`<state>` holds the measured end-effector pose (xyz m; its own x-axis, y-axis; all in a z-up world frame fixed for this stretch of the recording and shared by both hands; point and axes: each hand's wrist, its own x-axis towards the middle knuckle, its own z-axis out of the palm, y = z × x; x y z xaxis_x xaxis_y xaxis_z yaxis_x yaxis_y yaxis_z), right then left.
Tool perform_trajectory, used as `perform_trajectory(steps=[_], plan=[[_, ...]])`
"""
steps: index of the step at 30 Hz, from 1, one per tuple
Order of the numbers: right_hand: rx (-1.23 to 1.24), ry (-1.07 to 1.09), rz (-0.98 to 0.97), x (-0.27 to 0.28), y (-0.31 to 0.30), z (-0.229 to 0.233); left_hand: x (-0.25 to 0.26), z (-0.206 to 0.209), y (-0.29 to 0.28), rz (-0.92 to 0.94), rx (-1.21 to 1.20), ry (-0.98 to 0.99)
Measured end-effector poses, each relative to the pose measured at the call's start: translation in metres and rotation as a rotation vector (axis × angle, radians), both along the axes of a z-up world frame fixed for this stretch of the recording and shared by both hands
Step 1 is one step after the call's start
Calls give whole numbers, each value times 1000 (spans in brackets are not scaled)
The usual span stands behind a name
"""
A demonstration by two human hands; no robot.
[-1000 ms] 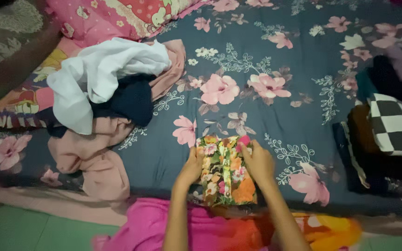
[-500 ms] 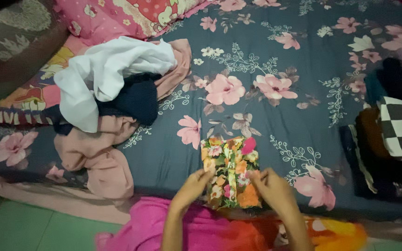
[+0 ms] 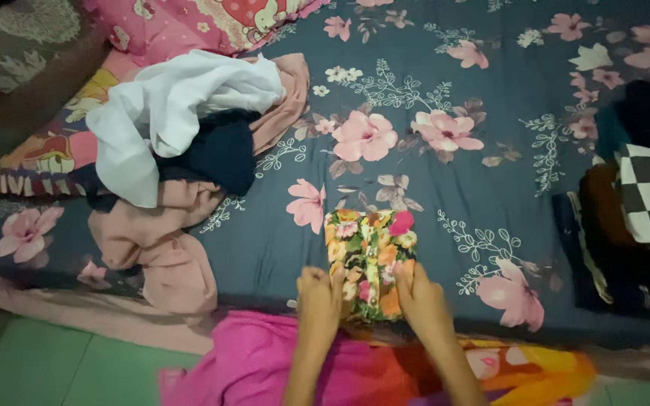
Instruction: The person folds a floral-patterned cloth into a small square and places it on a stack. Then they unfold a white shirt, smooth it out, and fold it neatly on the bed.
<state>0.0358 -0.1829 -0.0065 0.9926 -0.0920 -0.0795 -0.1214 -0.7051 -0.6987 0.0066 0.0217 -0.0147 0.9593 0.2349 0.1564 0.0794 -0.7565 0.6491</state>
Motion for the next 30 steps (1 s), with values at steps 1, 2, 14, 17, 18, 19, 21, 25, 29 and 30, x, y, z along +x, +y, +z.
perform_trajectory(steps=[1,2,14,17,18,19,21,25,29,30], plan=[[39,-14,-1,-1,-4,-2,-7,1,-2,-4,-46,43],[43,-26,11,-2,-10,-4,-13,0,-1,-43,-67,44],[404,268,120,-21,-47,-13,-30,-65,27,-73,-997,514],[427,242,99,-24,-48,-13,-30,-79,30,-71,-1055,456],[422,250,103,-25,-49,-14,-31,-83,31,-82,-1056,428],[418,257,106,-24,-50,-15,-32,-86,33,-93,-1056,399],[422,238,120,-24,-51,-19,-32,-90,34,-123,-1018,325],[401,263,121,-23,-56,-35,-38,-82,29,-124,-959,229],[279,124,177,-21,-62,-42,-43,-39,22,-16,-693,193],[271,135,183,-19,-64,-40,-45,-25,21,35,-516,190]])
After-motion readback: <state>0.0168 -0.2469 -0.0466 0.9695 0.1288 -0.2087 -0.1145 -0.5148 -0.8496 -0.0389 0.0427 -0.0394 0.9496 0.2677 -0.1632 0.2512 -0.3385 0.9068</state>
